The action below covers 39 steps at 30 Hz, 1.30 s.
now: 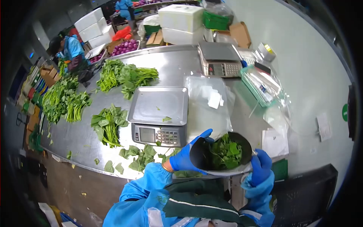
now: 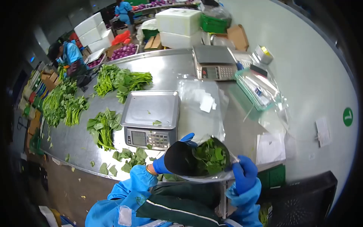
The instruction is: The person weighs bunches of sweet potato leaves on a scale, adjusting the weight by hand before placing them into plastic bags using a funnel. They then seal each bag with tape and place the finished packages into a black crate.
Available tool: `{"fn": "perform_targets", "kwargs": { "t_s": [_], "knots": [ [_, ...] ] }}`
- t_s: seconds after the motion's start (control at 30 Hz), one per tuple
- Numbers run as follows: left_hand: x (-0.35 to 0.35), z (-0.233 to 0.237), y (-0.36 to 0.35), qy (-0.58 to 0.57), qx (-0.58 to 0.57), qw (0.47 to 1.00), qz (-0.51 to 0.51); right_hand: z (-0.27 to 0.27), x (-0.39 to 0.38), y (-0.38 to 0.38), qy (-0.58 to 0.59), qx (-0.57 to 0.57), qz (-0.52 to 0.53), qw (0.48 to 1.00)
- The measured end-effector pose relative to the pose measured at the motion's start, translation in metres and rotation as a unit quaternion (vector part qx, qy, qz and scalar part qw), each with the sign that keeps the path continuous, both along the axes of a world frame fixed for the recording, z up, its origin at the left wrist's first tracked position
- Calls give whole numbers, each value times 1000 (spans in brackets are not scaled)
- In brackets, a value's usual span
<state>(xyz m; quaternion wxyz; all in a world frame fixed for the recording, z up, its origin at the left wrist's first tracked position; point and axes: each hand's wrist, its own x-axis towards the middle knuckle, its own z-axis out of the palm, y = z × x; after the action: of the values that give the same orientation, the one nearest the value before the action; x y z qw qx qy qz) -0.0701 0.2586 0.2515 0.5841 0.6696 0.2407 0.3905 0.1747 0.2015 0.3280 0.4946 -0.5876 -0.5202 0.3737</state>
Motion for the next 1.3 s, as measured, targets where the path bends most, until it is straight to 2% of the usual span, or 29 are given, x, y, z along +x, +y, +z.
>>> {"fn": "perform_targets", "kwargs": {
  "t_s": [0.1, 0.17, 0.2, 0.27, 0.33, 0.4, 0.43, 0.5, 0.57, 0.63, 0.67, 0.7, 0.73, 0.77, 0.8, 0.83, 0.87, 0.9, 0.93, 0.97, 1.0, 1.03, 1.07, 1.1, 1.13, 1.17, 1.23, 1.27, 1.3],
  "knots": [
    [-6, -7, -4, 7, -19, 1000, 24, -11, 9, 0, -8, 40, 95, 995],
    [-4, -18, -6, -3, -16, 999, 30, 15, -3, 6, -237, 155, 149, 947],
    [-3, -21, -6, -12, -18, 999, 31, 29, -10, 6, -240, 158, 150, 946],
    [-4, -18, -4, 6, 7, 1000, 21, 51, -26, 4, -401, 265, 145, 865],
    [-5, -13, -4, -8, 20, 1000, 0, 53, -33, 10, -419, 272, 200, 843],
    [-7, -13, -2, 16, 46, 999, -16, 40, -33, 14, -476, 288, 287, 780],
    [-7, -17, -1, 14, 69, 998, -2, 56, -41, 13, -460, 282, 306, 785],
    [-12, -22, -2, 8, 95, 995, 6, 103, -53, 0, -314, 319, 154, 881],
    [-10, -28, 0, -16, 79, 997, -16, 143, -23, 3, -280, 433, 122, 848],
    [-2, -31, 1, -73, 42, 996, -41, 177, -29, -3, -418, 347, 180, 820],
    [0, -32, 3, -74, 44, 995, -41, 176, -28, -4, -419, 349, 180, 818],
    [4, -32, 6, -46, 46, 997, -33, 173, -16, -8, -300, 382, 19, 874],
    [10, -32, 7, -18, 47, 998, -25, 170, 5, -13, -166, 397, -144, 891],
    [17, -35, 11, -25, 68, 997, 6, 186, 77, -25, -468, 435, -163, 752],
    [24, -37, 15, -26, 69, 997, 5, 205, 138, -38, -717, 423, -165, 529],
    [32, -39, 20, -9, 36, 998, 51, 213, 117, -37, -718, 421, -167, 528],
    [41, -42, 25, 10, 3, 995, 94, 222, 78, -32, -509, 461, -213, 695],
    [53, -51, 33, -56, -43, 994, 86, 226, 58, -31, -260, 466, -243, 810],
    [64, -58, 39, -123, -87, 985, 80, 221, 79, -37, -259, 465, -245, 811],
    [72, -56, 38, -108, -114, 978, 140, 214, 117, -44, -530, 467, -289, 646],
    [74, -50, 32, -107, -111, 978, 141, 206, 141, -47, -746, 421, -305, 415],
    [74, -39, 23, -109, 8, 982, 156, 179, 139, -33, -689, 429, -337, 478],
    [74, -34, 16, -109, 125, 972, 168, 141, 150, -13, -491, 392, -394, 671],
    [75, -37, 12, -74, 360, 909, 195, 117, 123, 7, -162, 347, -405, 830],
    [72, -42, -1, -65, 378, 915, 128, 63, 142, 23, -92, 357, -298, 880],
    [66, -48, -18, -56, 395, 915, 61, 8, 150, 34, -181, 345, -219, 895],
    [51, -71, -46, 47, 407, 909, -75, -60, 91, 31, -291, 154, -123, 936],
    [41, -86, -61, 70, 375, 919, -95, -124, 80, 28, -187, 162, -45, 968],
    [32, -98, -73, 92, 344, 928, -114, -167, 69, 20, -340, 112, 26, 933]
  ]
}}
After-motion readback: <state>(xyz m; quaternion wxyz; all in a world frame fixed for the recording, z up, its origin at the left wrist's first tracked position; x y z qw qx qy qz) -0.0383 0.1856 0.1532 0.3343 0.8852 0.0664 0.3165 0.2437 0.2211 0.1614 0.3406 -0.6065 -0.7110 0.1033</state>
